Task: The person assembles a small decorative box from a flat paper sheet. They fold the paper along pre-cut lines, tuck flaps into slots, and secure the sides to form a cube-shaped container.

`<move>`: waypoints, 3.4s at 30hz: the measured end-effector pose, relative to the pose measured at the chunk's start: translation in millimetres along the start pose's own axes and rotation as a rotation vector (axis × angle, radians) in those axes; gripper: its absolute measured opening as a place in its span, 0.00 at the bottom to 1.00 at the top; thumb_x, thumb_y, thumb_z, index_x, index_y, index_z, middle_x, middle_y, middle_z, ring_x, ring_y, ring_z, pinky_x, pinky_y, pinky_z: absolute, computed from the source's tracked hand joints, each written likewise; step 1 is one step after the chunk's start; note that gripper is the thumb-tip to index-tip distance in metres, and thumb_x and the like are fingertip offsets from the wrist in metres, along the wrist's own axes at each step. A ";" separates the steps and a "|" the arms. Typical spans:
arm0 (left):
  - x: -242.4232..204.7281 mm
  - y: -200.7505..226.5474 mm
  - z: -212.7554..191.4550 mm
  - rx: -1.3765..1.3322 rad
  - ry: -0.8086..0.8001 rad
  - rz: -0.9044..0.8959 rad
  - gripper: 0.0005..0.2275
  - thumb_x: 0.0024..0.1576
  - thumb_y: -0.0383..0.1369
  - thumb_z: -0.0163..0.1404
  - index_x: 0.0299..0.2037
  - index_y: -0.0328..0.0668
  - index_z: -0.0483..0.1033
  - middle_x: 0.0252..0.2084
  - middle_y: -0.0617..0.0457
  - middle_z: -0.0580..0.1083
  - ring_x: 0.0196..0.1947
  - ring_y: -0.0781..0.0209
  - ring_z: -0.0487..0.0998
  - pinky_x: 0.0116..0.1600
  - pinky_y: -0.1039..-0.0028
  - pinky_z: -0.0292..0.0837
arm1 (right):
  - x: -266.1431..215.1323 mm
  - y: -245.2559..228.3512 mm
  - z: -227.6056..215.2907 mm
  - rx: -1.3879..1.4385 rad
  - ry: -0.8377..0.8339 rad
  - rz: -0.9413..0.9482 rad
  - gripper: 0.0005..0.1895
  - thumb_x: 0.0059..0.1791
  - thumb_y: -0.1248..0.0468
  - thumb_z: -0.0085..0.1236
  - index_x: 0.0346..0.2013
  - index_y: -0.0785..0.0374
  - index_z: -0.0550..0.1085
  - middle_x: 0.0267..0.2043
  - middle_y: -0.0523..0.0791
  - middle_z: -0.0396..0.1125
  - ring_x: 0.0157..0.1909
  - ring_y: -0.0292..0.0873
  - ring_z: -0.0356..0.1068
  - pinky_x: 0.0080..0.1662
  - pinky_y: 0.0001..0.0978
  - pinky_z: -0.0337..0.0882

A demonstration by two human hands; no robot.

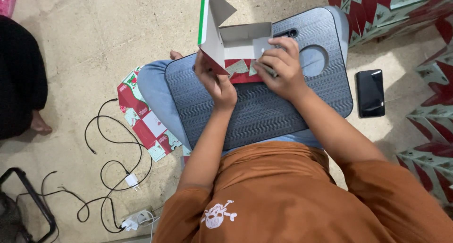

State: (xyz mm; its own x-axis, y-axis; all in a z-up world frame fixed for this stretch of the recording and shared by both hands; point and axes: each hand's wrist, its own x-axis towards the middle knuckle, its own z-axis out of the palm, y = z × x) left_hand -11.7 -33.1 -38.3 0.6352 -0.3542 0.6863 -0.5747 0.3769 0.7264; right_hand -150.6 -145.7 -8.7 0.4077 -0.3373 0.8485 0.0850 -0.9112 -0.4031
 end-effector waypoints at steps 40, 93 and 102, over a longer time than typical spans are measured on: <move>69.3 108.6 -27.0 1.041 -1.164 -0.217 0.05 0.54 0.35 0.58 0.38 0.51 0.80 0.30 0.52 0.79 0.31 0.44 0.84 0.36 0.51 0.78 | -3.3 -7.8 -9.0 0.230 -0.026 -0.076 0.05 0.47 0.69 0.69 0.36 0.68 0.81 0.37 0.50 0.76 0.42 0.56 0.73 0.53 0.59 0.73; 37.7 160.3 -61.8 1.432 -1.224 0.041 0.06 0.53 0.32 0.54 0.36 0.62 0.80 0.38 0.60 0.77 0.35 0.55 0.80 0.46 0.58 0.64 | 37.4 -40.2 -10.6 0.032 -0.639 -0.301 0.09 0.60 0.59 0.59 0.38 0.57 0.78 0.66 0.49 0.68 0.71 0.64 0.59 0.68 0.73 0.41; 56.6 135.5 -64.4 1.479 -1.043 0.161 0.08 0.47 0.30 0.56 0.30 0.61 0.73 0.21 0.64 0.76 0.26 0.57 0.80 0.41 0.63 0.62 | 55.8 -21.1 -5.9 -0.057 -0.738 -0.307 0.06 0.64 0.66 0.58 0.54 0.65 0.73 0.34 0.45 0.70 0.63 0.55 0.70 0.68 0.84 0.33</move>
